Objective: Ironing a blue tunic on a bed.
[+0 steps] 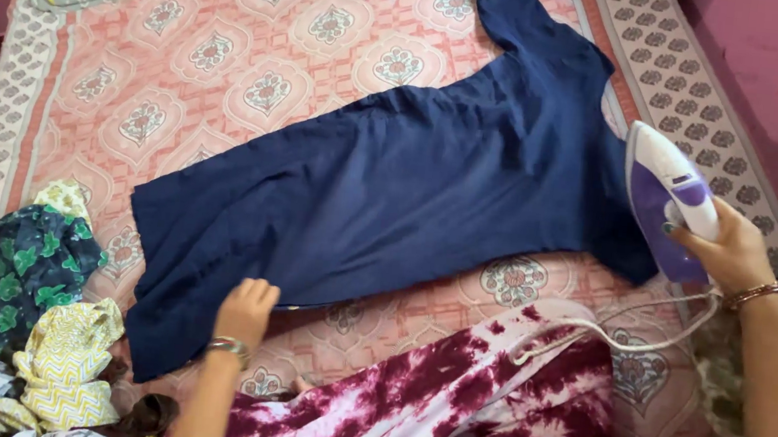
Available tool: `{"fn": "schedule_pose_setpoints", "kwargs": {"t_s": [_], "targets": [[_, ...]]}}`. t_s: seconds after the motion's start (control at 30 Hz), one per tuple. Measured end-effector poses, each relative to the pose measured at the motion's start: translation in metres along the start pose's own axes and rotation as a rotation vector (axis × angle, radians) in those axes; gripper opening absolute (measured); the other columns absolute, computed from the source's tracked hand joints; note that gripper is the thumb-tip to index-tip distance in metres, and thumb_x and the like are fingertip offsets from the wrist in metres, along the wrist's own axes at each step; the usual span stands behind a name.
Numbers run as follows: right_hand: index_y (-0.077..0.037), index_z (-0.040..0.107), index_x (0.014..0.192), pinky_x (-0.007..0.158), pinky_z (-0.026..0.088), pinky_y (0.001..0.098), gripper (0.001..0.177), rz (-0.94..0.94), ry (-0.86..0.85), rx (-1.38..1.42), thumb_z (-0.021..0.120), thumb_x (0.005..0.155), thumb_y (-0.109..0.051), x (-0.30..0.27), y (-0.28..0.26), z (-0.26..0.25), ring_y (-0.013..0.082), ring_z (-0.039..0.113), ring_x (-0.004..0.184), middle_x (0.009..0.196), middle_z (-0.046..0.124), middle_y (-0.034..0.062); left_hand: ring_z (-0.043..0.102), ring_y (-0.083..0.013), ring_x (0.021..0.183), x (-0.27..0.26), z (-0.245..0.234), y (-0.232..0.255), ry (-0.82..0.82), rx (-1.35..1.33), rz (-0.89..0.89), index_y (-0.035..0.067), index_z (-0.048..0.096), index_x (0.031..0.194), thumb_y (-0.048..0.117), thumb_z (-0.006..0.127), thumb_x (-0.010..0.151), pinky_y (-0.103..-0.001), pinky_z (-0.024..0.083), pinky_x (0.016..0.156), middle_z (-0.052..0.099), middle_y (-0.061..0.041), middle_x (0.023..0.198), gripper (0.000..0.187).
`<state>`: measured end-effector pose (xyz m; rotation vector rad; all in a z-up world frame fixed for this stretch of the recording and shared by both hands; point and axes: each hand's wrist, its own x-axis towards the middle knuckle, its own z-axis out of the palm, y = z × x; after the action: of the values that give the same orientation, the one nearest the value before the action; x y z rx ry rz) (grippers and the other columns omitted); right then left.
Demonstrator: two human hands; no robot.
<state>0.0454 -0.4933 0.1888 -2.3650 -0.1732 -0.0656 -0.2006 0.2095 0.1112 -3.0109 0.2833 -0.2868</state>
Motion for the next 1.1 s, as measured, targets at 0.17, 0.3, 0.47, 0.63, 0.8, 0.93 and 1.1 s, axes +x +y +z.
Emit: {"fn": "schedule_pose_setpoints", "kwargs": {"t_s": [0.17,0.3,0.47,0.63,0.8,0.93,1.1], "targets": [[0.0,0.068,0.114,0.061,0.047,0.027,0.028,0.151,0.06,0.364,0.076,0.089,-0.007,-0.001,0.015,0.01,0.0096,0.058,0.069,0.087,0.066,0.0037,0.06,-0.0244,0.101,-0.053,-0.021,-0.02,-0.272,0.01,0.045,0.014,0.063,0.1,0.011,0.059,0.079,-0.036,0.052,0.086,0.061,-0.004,0.1,0.022],[0.0,0.069,0.112,0.059,0.046,0.0265,0.022,0.095,0.082,0.31,0.075,0.092,-0.005,0.01,-0.009,0.026,0.0094,0.058,0.067,0.085,0.066,0.003,0.059,-0.0241,0.117,-0.1,-0.008,-0.029,-0.746,0.057,-0.221,0.015,0.063,0.111,0.011,0.061,0.079,-0.038,0.052,0.094,0.062,-0.003,0.116,0.032],[0.002,0.066,0.103,0.058,0.046,0.0264,0.015,0.055,0.119,0.36,0.076,0.093,-0.004,0.017,-0.022,0.041,0.0099,0.059,0.065,0.084,0.066,0.0029,0.065,-0.0322,0.109,-0.031,0.006,0.058,-0.518,-0.146,-0.223,0.01,0.067,0.112,0.019,0.052,0.099,-0.046,0.054,0.091,0.068,-0.013,0.113,0.022],[0.002,0.066,0.104,0.06,0.048,0.0261,0.014,0.01,0.166,0.394,0.075,0.095,-0.003,0.011,-0.027,0.028,0.0098,0.061,0.068,0.082,0.066,0.0038,0.065,-0.0293,0.109,0.083,0.052,0.216,0.059,-0.416,0.212,0.009,0.068,0.124,0.02,0.061,0.093,-0.043,0.053,0.087,0.068,-0.014,0.122,0.033],[0.004,0.067,0.104,0.062,0.049,0.0264,0.015,0.042,0.193,0.257,0.078,0.098,-0.004,0.001,-0.025,-0.005,0.0093,0.063,0.066,0.083,0.067,0.0064,0.059,-0.0214,0.101,0.196,0.099,0.318,0.22,-0.221,0.379,0.015,0.055,0.148,0.023,0.061,0.093,-0.037,0.049,0.072,0.061,-0.006,0.13,0.055],[0.004,0.066,0.102,0.061,0.049,0.0268,0.015,0.081,0.192,0.299,0.077,0.099,-0.005,-0.004,-0.033,-0.03,0.0099,0.062,0.063,0.083,0.067,0.006,0.063,-0.0255,0.097,0.253,0.107,0.371,0.098,-0.309,0.425,0.01,0.054,0.15,0.016,0.057,0.095,-0.039,0.054,0.066,0.063,-0.008,0.124,0.055],[0.003,0.062,0.108,0.057,0.048,0.0277,0.012,0.113,0.133,0.442,0.071,0.104,-0.004,0.013,-0.034,-0.03,0.012,0.06,0.065,0.081,0.064,0.0041,0.072,-0.0319,0.104,0.288,0.106,0.409,-0.302,-0.636,0.342,0.018,0.066,0.133,0.016,0.055,0.096,-0.047,0.059,0.087,0.072,-0.009,0.116,0.039]]}}
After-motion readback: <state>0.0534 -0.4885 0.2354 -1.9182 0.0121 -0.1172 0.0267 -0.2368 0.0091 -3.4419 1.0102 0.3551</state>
